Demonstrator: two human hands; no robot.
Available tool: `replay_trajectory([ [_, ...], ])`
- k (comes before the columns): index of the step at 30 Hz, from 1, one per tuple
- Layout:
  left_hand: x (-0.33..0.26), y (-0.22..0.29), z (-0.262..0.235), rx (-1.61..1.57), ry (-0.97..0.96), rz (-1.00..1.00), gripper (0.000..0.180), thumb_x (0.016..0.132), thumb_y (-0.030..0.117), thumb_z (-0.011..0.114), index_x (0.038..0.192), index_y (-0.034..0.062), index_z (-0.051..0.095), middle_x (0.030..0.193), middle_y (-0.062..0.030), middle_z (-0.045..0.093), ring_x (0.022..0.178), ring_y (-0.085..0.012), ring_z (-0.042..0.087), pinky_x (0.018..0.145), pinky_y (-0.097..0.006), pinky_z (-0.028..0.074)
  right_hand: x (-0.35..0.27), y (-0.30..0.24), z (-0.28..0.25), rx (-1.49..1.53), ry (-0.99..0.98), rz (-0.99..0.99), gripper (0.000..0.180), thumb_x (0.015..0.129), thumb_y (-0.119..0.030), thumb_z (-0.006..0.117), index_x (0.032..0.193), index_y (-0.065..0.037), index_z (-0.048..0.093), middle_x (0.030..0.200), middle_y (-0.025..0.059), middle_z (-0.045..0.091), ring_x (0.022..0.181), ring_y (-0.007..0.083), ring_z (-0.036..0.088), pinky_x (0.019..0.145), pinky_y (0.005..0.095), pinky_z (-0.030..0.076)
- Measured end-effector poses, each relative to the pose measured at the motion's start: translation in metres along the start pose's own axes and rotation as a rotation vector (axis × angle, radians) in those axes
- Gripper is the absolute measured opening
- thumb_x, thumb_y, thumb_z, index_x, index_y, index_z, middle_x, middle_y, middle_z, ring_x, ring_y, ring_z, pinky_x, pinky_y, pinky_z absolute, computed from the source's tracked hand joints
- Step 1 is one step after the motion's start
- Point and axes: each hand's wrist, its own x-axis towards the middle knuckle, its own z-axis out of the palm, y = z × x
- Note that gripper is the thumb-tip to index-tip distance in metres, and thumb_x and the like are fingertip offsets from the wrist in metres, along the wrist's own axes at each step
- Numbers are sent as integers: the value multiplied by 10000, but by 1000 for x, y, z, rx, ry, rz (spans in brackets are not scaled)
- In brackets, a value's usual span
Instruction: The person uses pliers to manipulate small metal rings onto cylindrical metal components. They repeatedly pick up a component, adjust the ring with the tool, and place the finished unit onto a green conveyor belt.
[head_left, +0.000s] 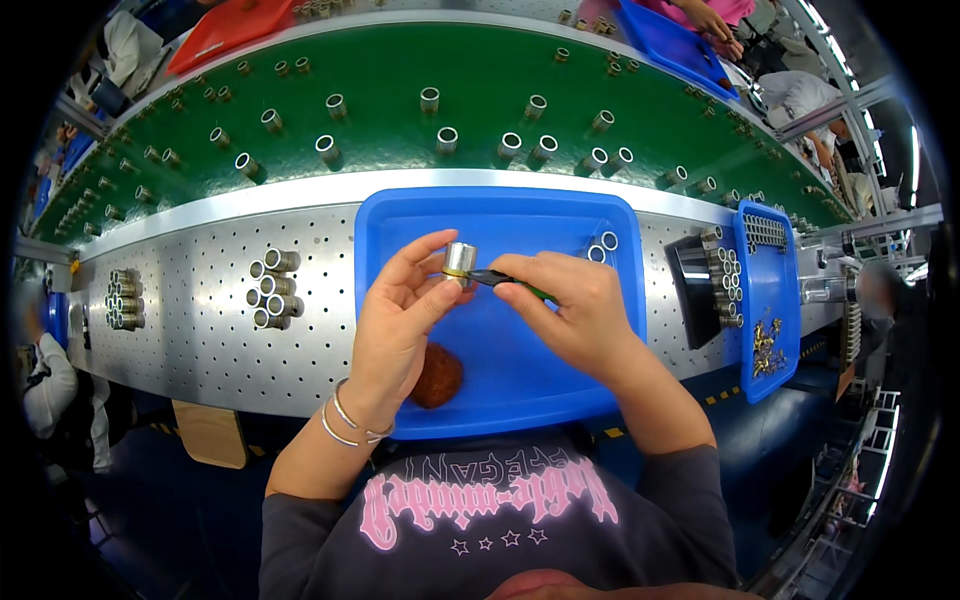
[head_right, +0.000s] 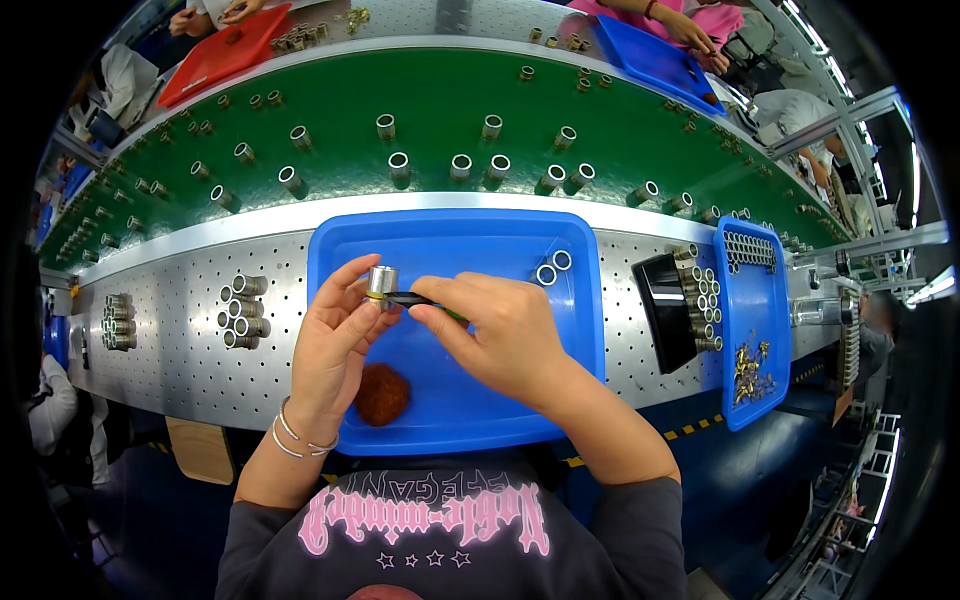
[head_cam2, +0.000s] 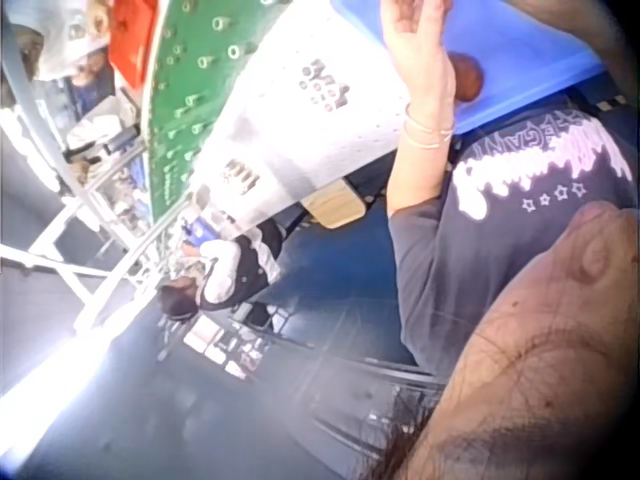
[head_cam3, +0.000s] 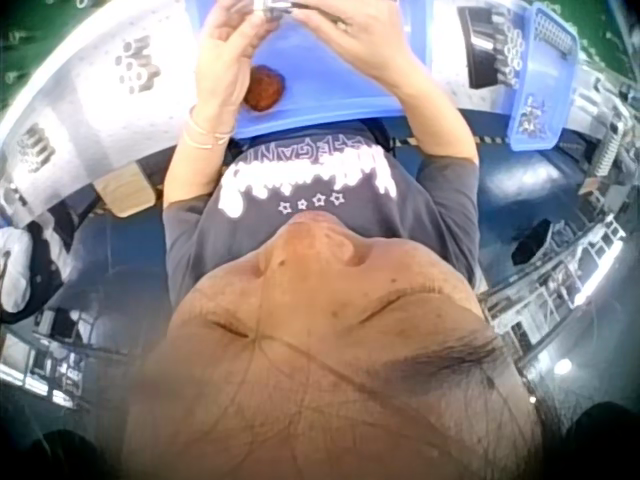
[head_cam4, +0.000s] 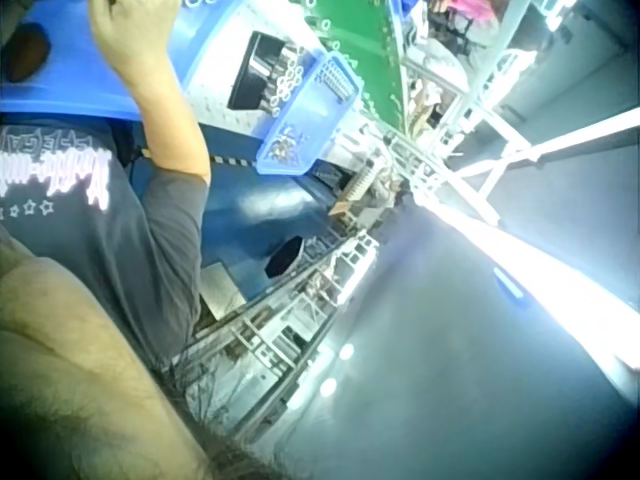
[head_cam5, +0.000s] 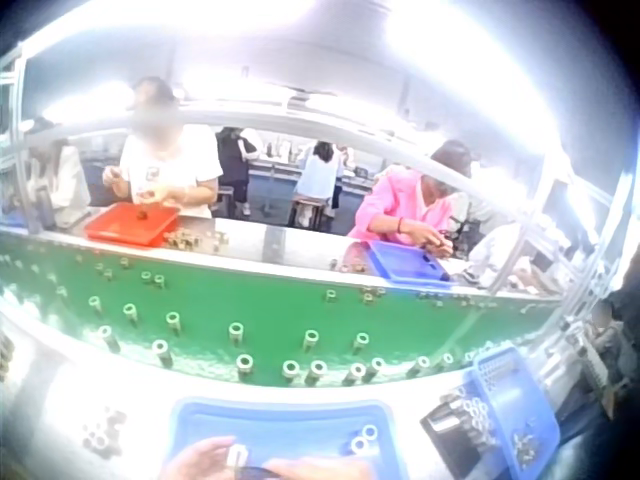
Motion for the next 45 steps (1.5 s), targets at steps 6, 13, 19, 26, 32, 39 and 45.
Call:
replay_trajectory([
  [6, 0, 1, -1, 15, -4, -5, 418, 829, 40, 608, 1226, 32, 475, 1074, -82, 558, 970, -149, 550, 843, -288, 461, 0, 0, 1, 27, -10, 30, 124, 790, -174, 640, 877, -86, 654, 659, 66, 606, 534, 209, 565, 458, 298, 416],
  [13, -1, 1, -1, 11, -7, 1, 416, 830, 46, 609, 1224, 29, 477, 1076, -83, 555, 970, -148, 548, 845, -289, 461, -1, 1, 1, 107, -27, 95, 138, 791, -174, 646, 887, -76, 659, 681, 76, 621, 536, 208, 570, 462, 286, 419],
  [19, 0, 1, -2, 15, -8, -5, 415, 829, 50, 610, 1222, 26, 476, 1075, -87, 554, 975, -150, 545, 849, -292, 461, 1, 1, 3, 18, 3, 28, 117, 785, -168, 648, 869, -87, 657, 644, 54, 601, 520, 190, 560, 447, 285, 407],
  [26, 0, 1, -2, 14, -7, -10, 414, 828, 50, 611, 1218, 24, 477, 1067, -87, 556, 967, -151, 548, 848, -291, 462, 1, -1, 2, -37, 6, 14, 107, 779, -166, 651, 865, -103, 655, 596, 34, 563, 497, 172, 541, 430, 284, 389],
  [32, 1, -1, -3, 23, -9, -13, 408, 836, 54, 600, 1222, 23, 472, 1062, -84, 558, 959, -151, 551, 847, -288, 460, 2, -1, 2, -42, -1, 15, 115, 778, -159, 652, 877, -99, 655, 606, 35, 571, 501, 168, 544, 434, 279, 391],
  [39, 0, 3, 0, -57, -9, -62, 384, 867, 79, 553, 1235, 29, 457, 1059, -85, 559, 972, -154, 550, 863, -288, 454, 2, 0, 3, 210, -60, 250, 178, 783, -189, 665, 911, -72, 623, 679, 70, 603, 533, 193, 566, 482, 267, 423],
  [45, 1, -3, 1, 4, -2, -40, 390, 862, 72, 560, 1237, 36, 458, 1091, -74, 540, 972, -153, 550, 868, -289, 457, 8, 4, 13, 229, -141, 220, 168, 739, -127, 680, 874, -51, 614, 748, 80, 609, 628, 216, 578, 560, 309, 445],
])
